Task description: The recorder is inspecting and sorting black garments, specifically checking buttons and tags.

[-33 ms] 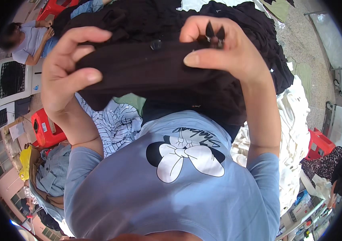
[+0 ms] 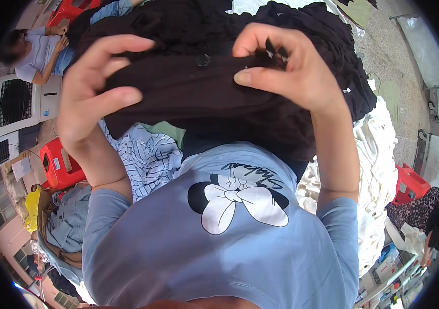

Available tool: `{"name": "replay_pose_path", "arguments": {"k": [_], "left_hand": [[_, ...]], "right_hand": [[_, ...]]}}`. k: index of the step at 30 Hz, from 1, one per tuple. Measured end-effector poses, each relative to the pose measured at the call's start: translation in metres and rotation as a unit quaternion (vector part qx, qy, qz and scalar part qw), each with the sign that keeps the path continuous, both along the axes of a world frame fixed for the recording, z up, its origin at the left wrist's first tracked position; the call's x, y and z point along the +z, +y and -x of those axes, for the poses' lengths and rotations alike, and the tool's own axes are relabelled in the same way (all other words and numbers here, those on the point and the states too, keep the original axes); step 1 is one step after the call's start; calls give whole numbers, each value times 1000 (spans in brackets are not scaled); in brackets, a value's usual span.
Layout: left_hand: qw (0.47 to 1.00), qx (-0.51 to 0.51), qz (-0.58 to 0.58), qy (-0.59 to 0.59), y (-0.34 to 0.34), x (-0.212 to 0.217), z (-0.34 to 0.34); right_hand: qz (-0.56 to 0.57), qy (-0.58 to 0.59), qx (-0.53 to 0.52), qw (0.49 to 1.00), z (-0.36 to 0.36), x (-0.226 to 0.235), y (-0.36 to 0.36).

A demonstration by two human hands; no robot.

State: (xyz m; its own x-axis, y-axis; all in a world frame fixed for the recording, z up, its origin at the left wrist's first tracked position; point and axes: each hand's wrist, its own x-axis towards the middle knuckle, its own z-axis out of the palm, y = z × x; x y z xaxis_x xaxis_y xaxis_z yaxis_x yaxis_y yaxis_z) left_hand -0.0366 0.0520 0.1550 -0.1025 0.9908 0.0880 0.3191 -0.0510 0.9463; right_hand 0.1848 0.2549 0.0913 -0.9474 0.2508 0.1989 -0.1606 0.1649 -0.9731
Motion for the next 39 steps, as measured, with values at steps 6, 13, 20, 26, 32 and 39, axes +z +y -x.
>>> {"name": "replay_pose_path", "arguments": {"k": [6, 13, 20, 26, 32, 39], "left_hand": [[976, 32, 209, -48, 8, -81, 1], [969, 53, 220, -98, 8, -116, 12], [974, 81, 198, -75, 9, -128, 17], [967, 81, 211, -114, 12, -134, 13], [987, 94, 129, 2, 14, -140, 13], [988, 144, 29, 51, 18, -145, -65]], "right_hand": [[-49, -76, -182, 979, -25, -64, -26], [23, -138, -234, 962, -39, -80, -28], [23, -178, -248, 952, -60, -98, -16], [137, -327, -205, 912, -60, -90, -17], [234, -226, -183, 928, -63, -109, -6], [-167, 11, -269, 948, -45, -112, -25]]}}
